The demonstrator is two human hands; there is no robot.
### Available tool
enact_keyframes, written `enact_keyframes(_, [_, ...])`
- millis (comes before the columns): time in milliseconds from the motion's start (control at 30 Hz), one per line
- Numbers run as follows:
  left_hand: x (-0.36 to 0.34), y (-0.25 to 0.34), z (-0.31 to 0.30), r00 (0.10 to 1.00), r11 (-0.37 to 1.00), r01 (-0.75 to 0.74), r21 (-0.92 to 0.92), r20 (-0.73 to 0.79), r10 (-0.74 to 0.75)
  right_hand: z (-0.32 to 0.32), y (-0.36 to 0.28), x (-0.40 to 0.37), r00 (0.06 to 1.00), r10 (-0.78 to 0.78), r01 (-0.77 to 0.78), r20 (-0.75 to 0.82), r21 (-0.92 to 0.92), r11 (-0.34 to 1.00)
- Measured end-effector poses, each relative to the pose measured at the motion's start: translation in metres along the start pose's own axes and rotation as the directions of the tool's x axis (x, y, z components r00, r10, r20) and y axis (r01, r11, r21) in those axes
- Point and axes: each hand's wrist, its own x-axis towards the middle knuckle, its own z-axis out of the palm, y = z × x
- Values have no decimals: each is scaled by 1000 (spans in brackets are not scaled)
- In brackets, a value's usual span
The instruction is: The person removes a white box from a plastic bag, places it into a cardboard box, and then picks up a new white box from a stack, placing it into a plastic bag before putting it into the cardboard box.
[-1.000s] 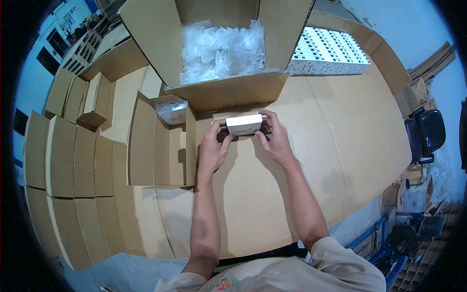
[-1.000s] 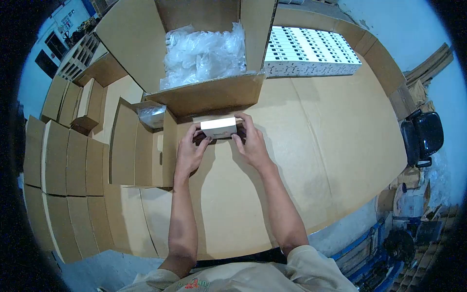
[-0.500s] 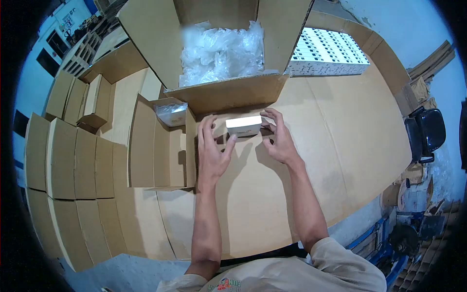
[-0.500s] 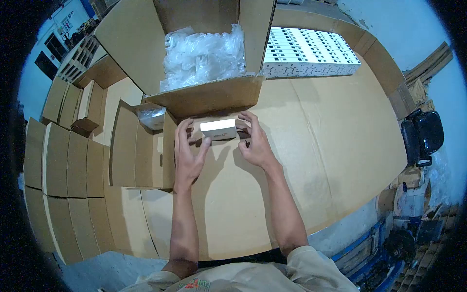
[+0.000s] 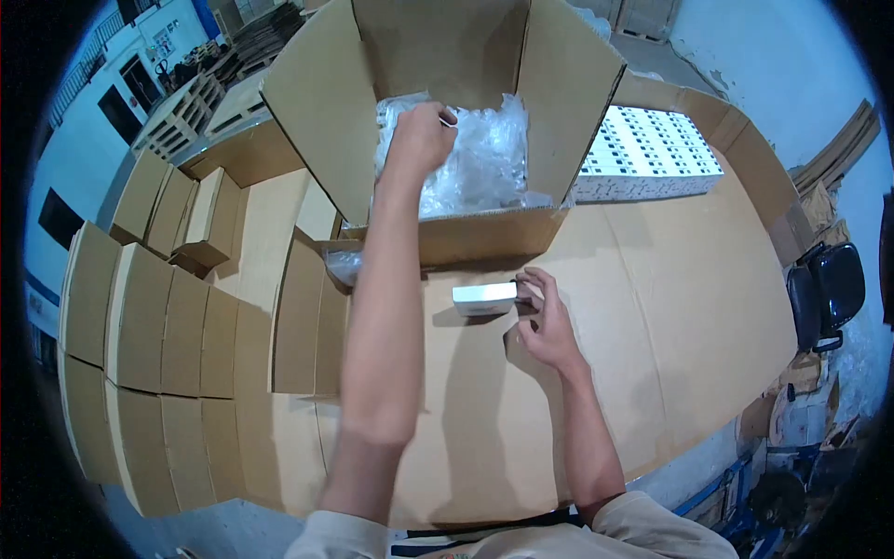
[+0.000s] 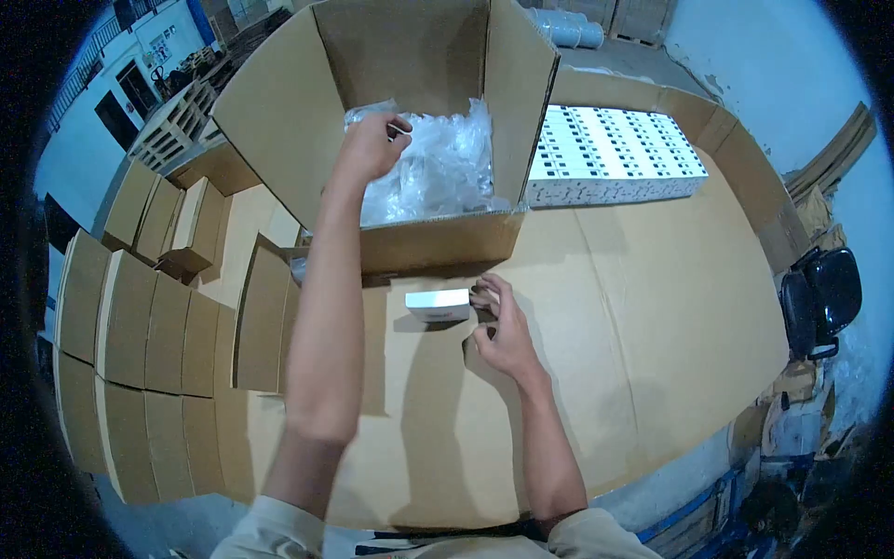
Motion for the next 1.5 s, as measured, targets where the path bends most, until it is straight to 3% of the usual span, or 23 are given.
enact_keyframes(100, [64, -34, 19, 982, 993, -82, 82, 176, 67, 0, -2, 1, 999, 33, -33, 1, 23, 999])
enact_keyframes(233, [64, -81, 66, 976, 962, -177, 209, 166, 143, 0, -7, 1, 999, 48, -48, 7, 47, 998])
enact_keyframes(367, [71, -93, 73, 981, 983, -33, 183, 194, -3, 1, -7, 0, 1000, 28, -28, 0, 30, 999])
enact_keyframes(600, [61, -74, 57, 979, 993, -116, -37, -173, 108, 2, -6, 1, 1000, 3, -3, -8, -37, 999])
enact_keyframes(633, [57, -67, 60, 882, 951, -308, 7, -371, 289, 2, -6, 0, 1000, 6, -6, -9, -42, 999])
enact_keyframes(733, [51, -37, 44, 748, 770, -634, 75, -192, 635, 2, -12, 1, 1000, 28, -28, -4, -20, 999])
enact_keyframes(800, [41, -36, 55, 746, 717, -666, 205, 195, 637, 3, -11, 0, 999, 31, -31, -10, -13, 999])
enact_keyframes(867, [37, -41, 71, 670, 612, -727, 311, 517, 533, 3, -10, 0, 1000, 26, -26, -14, -21, 999])
enact_keyframes(900, [39, -44, 73, 667, 628, -724, 284, 518, 535, 2, -11, 0, 1000, 20, -21, -10, -32, 999])
enact_keyframes(1000, [47, -48, 75, 772, 763, -609, 216, 383, 507, 1, -11, 1, 1000, 2, -2, -3, -47, 999])
enact_keyframes(1167, [53, -44, 62, 945, 955, -292, -45, 139, 295, 2, -10, 1, 1000, 0, 0, -5, -47, 999])
enact_keyframes(1400, [61, -29, 36, 995, 903, -95, -419, -10, 100, 0, -10, -2, 1000, 8, -8, -7, -42, 999])
enact_keyframes(1500, [59, -19, 25, 984, 840, -135, -526, -169, 52, 2, -7, -3, 1000, -21, 20, -16, -55, 998])
